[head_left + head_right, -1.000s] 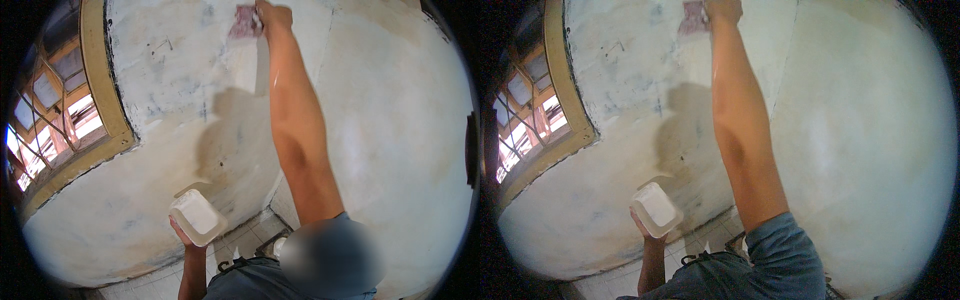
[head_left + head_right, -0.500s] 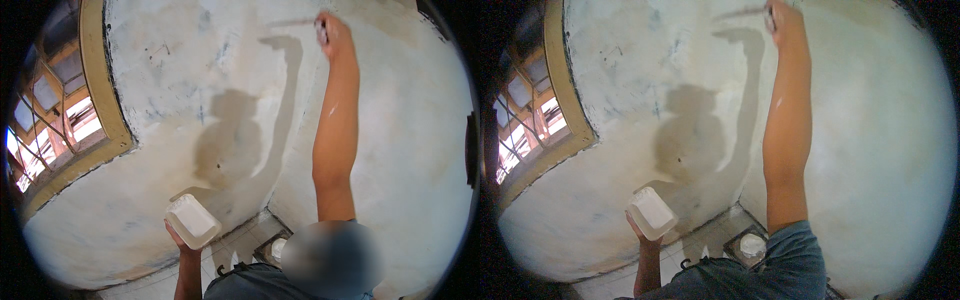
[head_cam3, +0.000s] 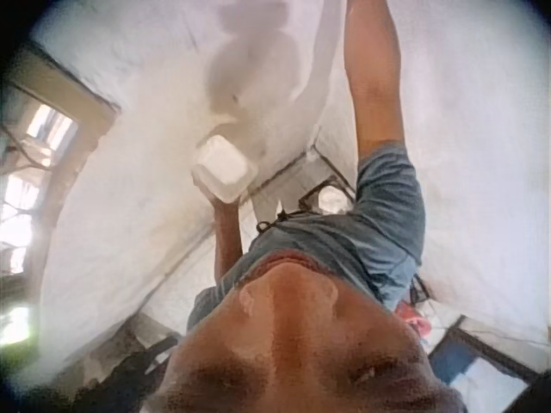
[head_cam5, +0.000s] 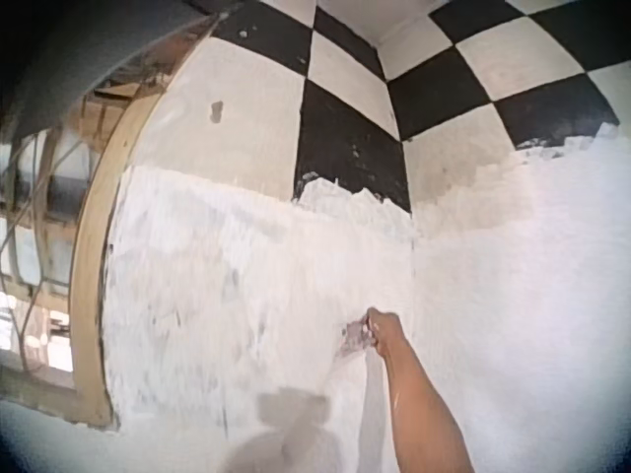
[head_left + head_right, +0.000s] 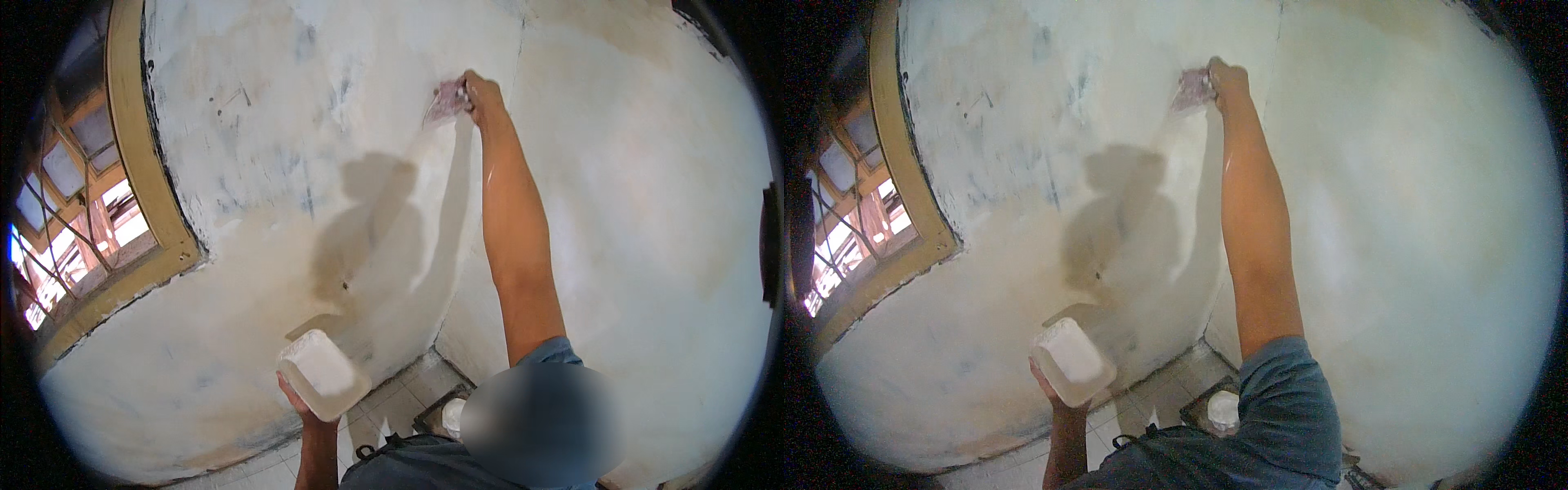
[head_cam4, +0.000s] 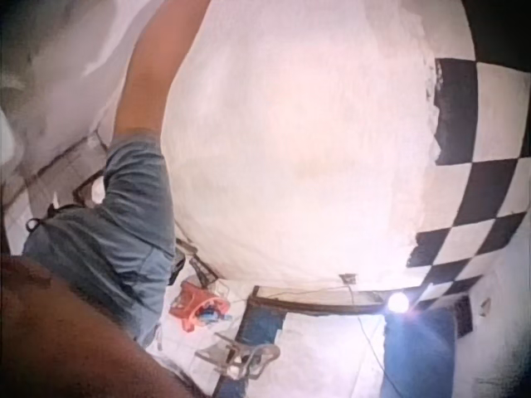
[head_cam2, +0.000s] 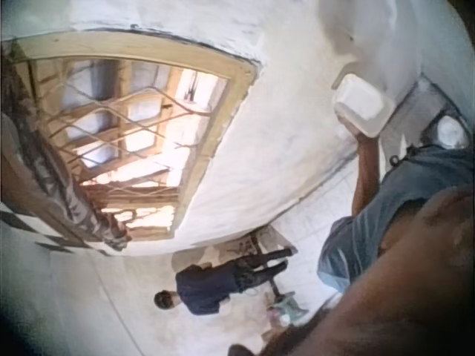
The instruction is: The person applies putty to a wall corner using a scraper and a plastic container, then spreads the putty across the surface of the wall.
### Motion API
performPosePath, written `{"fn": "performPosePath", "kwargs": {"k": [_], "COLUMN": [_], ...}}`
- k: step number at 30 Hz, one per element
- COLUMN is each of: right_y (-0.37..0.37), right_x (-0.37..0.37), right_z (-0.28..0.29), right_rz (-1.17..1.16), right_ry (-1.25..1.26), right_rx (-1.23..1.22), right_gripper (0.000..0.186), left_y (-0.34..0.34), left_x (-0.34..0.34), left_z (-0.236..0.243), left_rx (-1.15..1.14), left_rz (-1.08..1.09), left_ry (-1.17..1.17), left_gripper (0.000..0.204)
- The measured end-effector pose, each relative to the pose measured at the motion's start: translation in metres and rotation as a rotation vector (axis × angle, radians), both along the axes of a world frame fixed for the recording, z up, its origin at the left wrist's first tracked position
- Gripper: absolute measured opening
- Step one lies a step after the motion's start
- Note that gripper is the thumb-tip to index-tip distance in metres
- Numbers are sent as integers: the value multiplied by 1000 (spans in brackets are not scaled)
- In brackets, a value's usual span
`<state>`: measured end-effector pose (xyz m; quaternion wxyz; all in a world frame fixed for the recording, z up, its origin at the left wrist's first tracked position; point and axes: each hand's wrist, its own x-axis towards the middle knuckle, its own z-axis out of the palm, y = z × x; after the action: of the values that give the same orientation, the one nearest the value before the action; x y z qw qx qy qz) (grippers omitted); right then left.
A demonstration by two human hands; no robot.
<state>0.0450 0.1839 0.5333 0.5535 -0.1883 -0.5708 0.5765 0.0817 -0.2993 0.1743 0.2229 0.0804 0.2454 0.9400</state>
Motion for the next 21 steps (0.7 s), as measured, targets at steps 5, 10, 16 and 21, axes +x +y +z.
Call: {"fn": "performPosePath", "kwargs": {"k": [5,10,16,21], "right_y": [28,27,54,-64], "right_x": [-21,3,102,133], "right_z": [97,177,178,39], "right_rz": [-49,31,96,115], "right_ry": [35,7,70,156], "right_rx": [95,200,433,363], "right_gripper": [22,15,19,22], "left_y": [-9,-11,7,23], "left_x": [-5,-9,-8,-9], "left_z": [-14,-10,-15,-10], "left_rx": [45,21,41,47], "left_rz": [37,97,9,-114], "left_ry": [39,-31,-47,53], "left_gripper": [71,71,72,72]}}
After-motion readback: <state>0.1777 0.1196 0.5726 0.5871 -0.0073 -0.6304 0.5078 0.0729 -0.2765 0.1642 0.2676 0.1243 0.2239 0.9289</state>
